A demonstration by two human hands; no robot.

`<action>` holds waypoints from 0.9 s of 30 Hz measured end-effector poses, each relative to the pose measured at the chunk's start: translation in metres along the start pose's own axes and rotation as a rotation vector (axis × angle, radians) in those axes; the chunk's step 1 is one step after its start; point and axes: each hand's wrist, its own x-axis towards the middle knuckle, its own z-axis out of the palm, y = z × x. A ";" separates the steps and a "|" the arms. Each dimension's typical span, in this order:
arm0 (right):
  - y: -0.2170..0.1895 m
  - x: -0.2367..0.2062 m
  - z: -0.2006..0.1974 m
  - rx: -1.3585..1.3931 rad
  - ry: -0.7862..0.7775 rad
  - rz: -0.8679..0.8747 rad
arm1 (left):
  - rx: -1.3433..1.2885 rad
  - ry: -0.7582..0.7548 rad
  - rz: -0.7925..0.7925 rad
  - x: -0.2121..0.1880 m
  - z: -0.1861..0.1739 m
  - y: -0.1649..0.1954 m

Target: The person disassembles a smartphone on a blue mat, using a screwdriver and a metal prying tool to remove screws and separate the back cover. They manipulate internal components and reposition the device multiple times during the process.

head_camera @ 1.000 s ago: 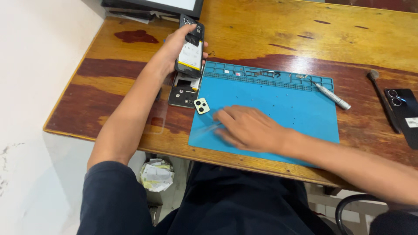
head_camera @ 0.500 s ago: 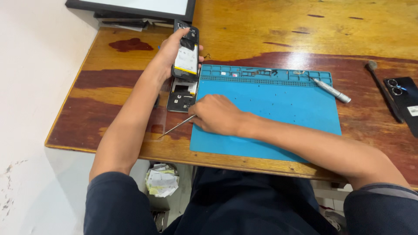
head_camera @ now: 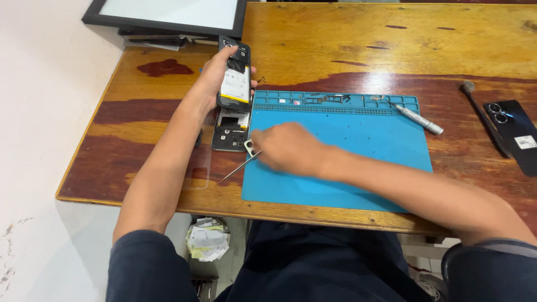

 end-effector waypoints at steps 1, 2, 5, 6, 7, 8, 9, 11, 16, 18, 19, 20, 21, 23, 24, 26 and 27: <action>0.010 -0.006 -0.008 -0.046 -0.002 0.037 | -0.010 -0.009 -0.001 0.000 -0.001 0.000; 0.022 -0.013 -0.018 -0.061 -0.021 0.111 | -0.021 -0.017 -0.005 0.000 -0.001 0.000; 0.053 -0.033 -0.040 -0.108 0.100 0.179 | -0.011 -0.008 -0.001 -0.001 -0.003 -0.003; 0.060 -0.038 -0.044 -0.095 0.093 0.202 | -0.002 0.000 0.010 -0.001 -0.002 -0.003; 0.066 -0.041 -0.048 -0.085 0.088 0.221 | 0.014 0.005 0.008 -0.001 -0.002 -0.002; 0.070 -0.042 -0.050 -0.077 0.084 0.238 | 0.028 0.012 0.010 -0.001 -0.001 -0.001; 0.073 -0.041 -0.050 -0.094 0.074 0.243 | 0.042 0.021 0.009 -0.002 -0.001 -0.001; 0.074 -0.042 -0.048 -0.112 0.049 0.267 | 0.002 0.016 0.002 -0.003 -0.001 -0.001; 0.072 -0.038 -0.044 -0.073 -0.008 0.344 | 0.033 0.017 -0.003 -0.004 -0.001 0.000; 0.073 -0.037 -0.045 -0.067 -0.008 0.331 | 0.038 0.027 -0.005 -0.005 -0.001 0.000; 0.072 -0.037 -0.047 -0.058 -0.003 0.324 | 0.039 0.023 -0.004 -0.004 -0.001 0.000; 0.071 -0.037 -0.050 -0.049 0.001 0.316 | 0.039 0.021 -0.002 -0.005 -0.001 0.000; 0.069 -0.037 -0.054 -0.058 -0.009 0.311 | 0.038 0.019 0.000 -0.004 -0.001 0.000; 0.064 -0.038 -0.066 -0.076 -0.029 0.299 | 0.036 0.009 0.008 -0.004 -0.001 0.000; 0.060 -0.040 -0.073 -0.044 -0.063 0.353 | 0.034 0.004 0.013 -0.004 0.000 0.000; 0.053 -0.047 -0.089 0.015 -0.126 0.458 | 0.021 -0.002 0.011 -0.003 0.001 0.002; 0.047 -0.052 -0.094 0.031 -0.064 0.360 | 0.013 -0.004 0.002 -0.002 0.001 0.000</action>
